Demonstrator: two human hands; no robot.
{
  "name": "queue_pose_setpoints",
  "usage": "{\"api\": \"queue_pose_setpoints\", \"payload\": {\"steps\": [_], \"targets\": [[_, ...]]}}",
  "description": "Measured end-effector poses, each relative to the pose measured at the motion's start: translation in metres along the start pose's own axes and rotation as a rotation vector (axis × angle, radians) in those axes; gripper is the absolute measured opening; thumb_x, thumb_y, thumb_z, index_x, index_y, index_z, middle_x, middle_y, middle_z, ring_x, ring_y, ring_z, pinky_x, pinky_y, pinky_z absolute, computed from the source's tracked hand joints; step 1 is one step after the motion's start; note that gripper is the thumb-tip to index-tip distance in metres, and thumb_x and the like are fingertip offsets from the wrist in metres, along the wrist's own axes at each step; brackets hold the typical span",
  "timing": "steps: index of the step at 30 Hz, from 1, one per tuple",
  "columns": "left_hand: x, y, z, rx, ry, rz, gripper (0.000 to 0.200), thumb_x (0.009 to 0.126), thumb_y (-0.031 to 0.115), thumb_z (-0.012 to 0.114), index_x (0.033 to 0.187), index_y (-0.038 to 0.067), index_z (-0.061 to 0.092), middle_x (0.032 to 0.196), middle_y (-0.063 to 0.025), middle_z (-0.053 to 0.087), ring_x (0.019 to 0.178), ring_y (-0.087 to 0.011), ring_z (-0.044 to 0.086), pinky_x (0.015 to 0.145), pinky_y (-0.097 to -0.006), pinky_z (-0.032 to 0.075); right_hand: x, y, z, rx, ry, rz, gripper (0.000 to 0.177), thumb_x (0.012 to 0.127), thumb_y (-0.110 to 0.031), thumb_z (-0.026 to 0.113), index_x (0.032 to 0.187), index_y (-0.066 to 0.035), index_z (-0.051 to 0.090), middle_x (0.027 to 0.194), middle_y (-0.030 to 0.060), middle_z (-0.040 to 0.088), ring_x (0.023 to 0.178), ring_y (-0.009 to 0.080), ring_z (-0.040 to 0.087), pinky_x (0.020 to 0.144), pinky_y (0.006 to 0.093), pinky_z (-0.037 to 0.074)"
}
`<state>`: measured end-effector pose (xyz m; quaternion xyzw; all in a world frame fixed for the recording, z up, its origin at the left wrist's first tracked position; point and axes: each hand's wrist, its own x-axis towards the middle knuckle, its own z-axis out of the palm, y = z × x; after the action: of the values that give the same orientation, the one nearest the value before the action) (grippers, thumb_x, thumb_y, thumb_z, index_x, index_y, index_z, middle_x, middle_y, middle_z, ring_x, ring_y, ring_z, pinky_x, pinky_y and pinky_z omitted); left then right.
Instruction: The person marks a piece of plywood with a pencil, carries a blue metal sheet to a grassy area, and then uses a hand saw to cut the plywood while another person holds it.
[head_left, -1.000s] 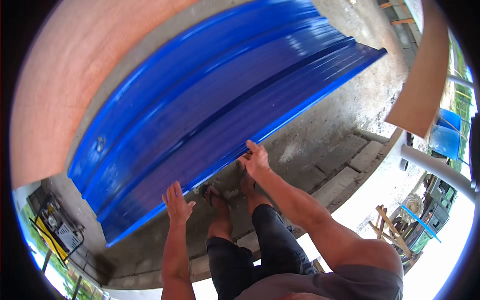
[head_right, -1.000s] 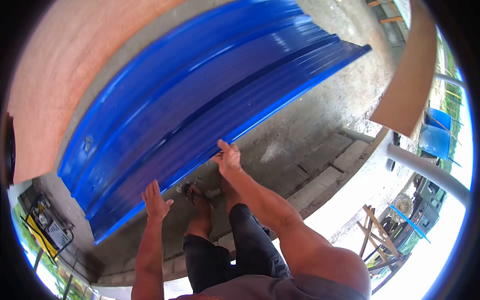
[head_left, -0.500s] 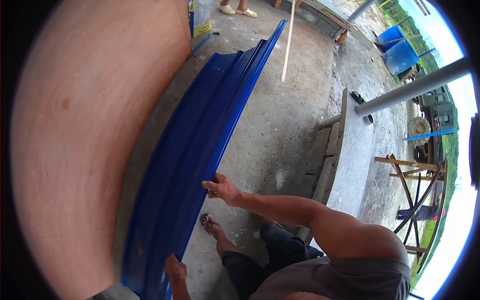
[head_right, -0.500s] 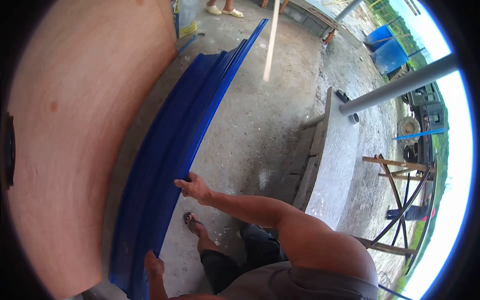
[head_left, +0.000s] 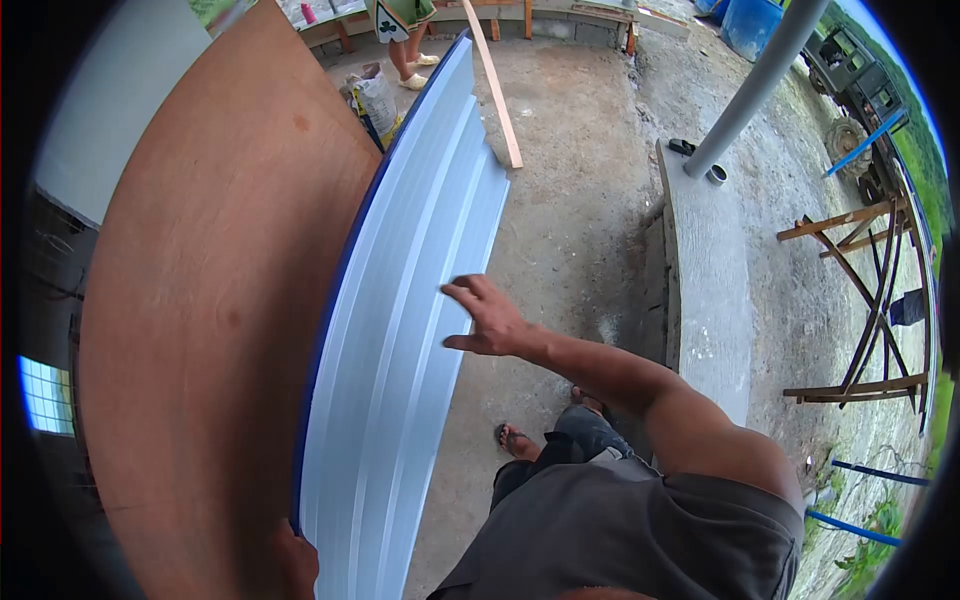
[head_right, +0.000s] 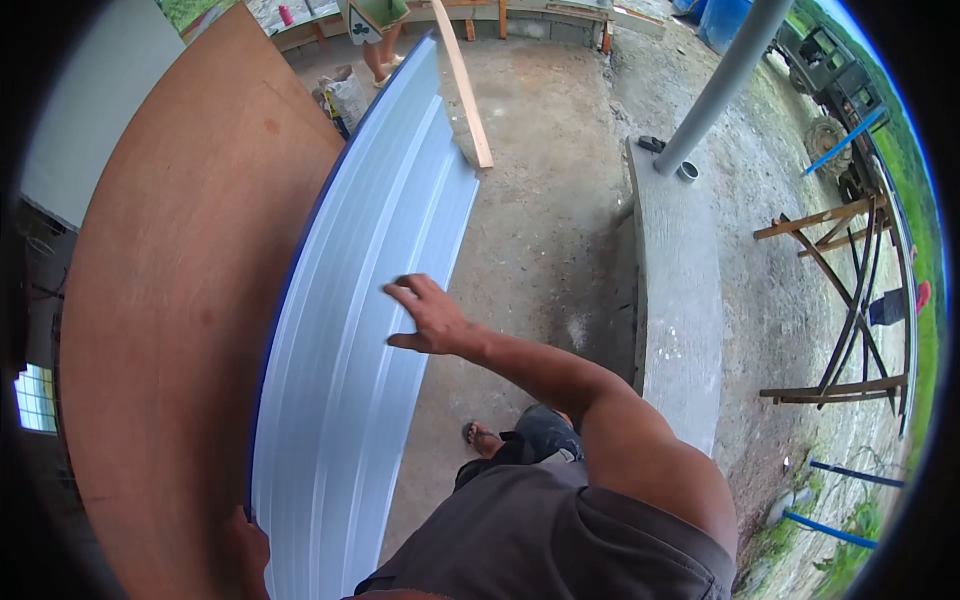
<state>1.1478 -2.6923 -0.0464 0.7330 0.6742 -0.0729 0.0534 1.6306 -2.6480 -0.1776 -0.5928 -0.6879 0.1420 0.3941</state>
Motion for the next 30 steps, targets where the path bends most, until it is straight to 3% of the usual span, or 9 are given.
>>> {"api": "queue_pose_setpoints", "payload": {"steps": [3,4,5,7,8,10,13,19,30], "targets": [[-0.015,0.024,-0.054,0.134,-0.019,0.009,0.010,0.085,0.005,0.055,0.089,-0.003,0.059,0.079,-0.0268,0.062,0.080,-0.0454,0.061,0.067,-0.0458,0.049,0.085,-0.071,0.009,-0.205,0.063,-0.432,0.094,0.064,-0.046,0.082,0.138,-0.018,0.032,0.135,0.0139,0.038,0.127,0.0353,0.035,0.110,0.0529,0.026],[-0.023,0.023,-0.059,0.208,0.006,0.077,0.013,0.086,0.008,0.055,0.091,-0.003,0.059,0.081,-0.0262,0.063,0.081,-0.0437,0.062,0.068,-0.0454,0.049,0.106,-0.090,0.009,-0.196,0.156,-0.523,0.077,0.069,-0.054,0.075,0.130,-0.018,0.047,0.124,0.0133,0.049,0.123,0.0304,0.042,0.107,0.0536,0.026],[-0.030,0.021,-0.064,0.279,0.030,0.144,0.016,0.088,0.011,0.056,0.094,-0.003,0.060,0.082,-0.0256,0.063,0.082,-0.0419,0.063,0.068,-0.0449,0.048,0.120,-0.103,0.005,-0.294,-0.036,-0.504,0.066,0.070,-0.058,0.072,0.119,-0.016,0.054,0.115,0.0121,0.055,0.116,0.0284,0.048,0.104,0.0517,0.031],[-0.039,0.014,-0.075,0.100,-0.161,0.104,0.020,0.090,0.016,0.054,0.100,0.000,0.061,0.088,-0.0219,0.065,0.082,-0.0381,0.062,0.071,-0.0445,0.049,0.137,-0.119,-0.002,-0.483,-0.425,-0.469,0.057,0.074,-0.064,0.065,0.095,-0.012,0.068,0.096,0.0098,0.066,0.101,0.0243,0.060,0.098,0.0480,0.040],[-0.040,0.015,-0.083,0.009,-0.251,0.090,0.022,0.091,0.018,0.052,0.103,0.002,0.062,0.091,-0.0200,0.065,0.082,-0.0361,0.062,0.072,-0.0443,0.050,0.133,-0.112,0.001,-0.440,-0.390,-0.455,0.056,0.074,-0.065,0.063,0.086,-0.011,0.069,0.086,0.0084,0.066,0.093,0.0236,0.062,0.092,0.0454,0.043],[-0.050,0.029,-0.096,0.099,-0.277,0.115,0.023,0.091,0.017,0.049,0.103,0.001,0.062,0.093,-0.0239,0.064,0.086,-0.0420,0.060,0.074,-0.0464,0.048,0.115,-0.097,0.014,-0.370,-0.319,-0.430,0.059,0.075,-0.066,0.060,0.068,-0.009,0.069,0.068,0.0056,0.066,0.076,0.0224,0.066,0.080,0.0400,0.049],[-0.052,0.061,-0.107,0.188,-0.271,0.161,0.024,0.092,0.016,0.048,0.103,0.000,0.062,0.094,-0.0254,0.063,0.088,-0.0442,0.059,0.075,-0.0468,0.047,0.107,-0.096,0.003,-0.350,-0.257,-0.486,0.058,0.074,-0.069,0.058,0.070,-0.013,0.072,0.071,0.0056,0.069,0.073,0.0262,0.067,0.061,0.0369,0.049],[-0.027,0.121,-0.120,0.255,-0.180,0.225,0.023,0.092,0.014,0.048,0.102,0.000,0.063,0.094,-0.0239,0.065,0.086,-0.0419,0.060,0.074,-0.0448,0.048,0.120,-0.102,-0.072,-0.302,-0.288,-0.486,0.053,0.073,-0.066,0.061,0.070,-0.014,0.073,0.072,0.0058,0.069,0.075,0.0246,0.067,0.062,0.0372,0.050],[0.079,0.324,-0.141,0.331,-0.027,0.370,0.021,0.092,0.012,0.049,0.101,0.000,0.065,0.093,-0.0212,0.066,0.082,-0.0376,0.062,0.074,-0.0413,0.048,0.191,0.101,-0.264,-0.421,-0.107,-0.403,0.052,0.069,-0.063,0.065,0.069,-0.011,0.070,0.067,0.0063,0.067,0.072,0.0271,0.066,0.060,0.0375,0.049]]}}
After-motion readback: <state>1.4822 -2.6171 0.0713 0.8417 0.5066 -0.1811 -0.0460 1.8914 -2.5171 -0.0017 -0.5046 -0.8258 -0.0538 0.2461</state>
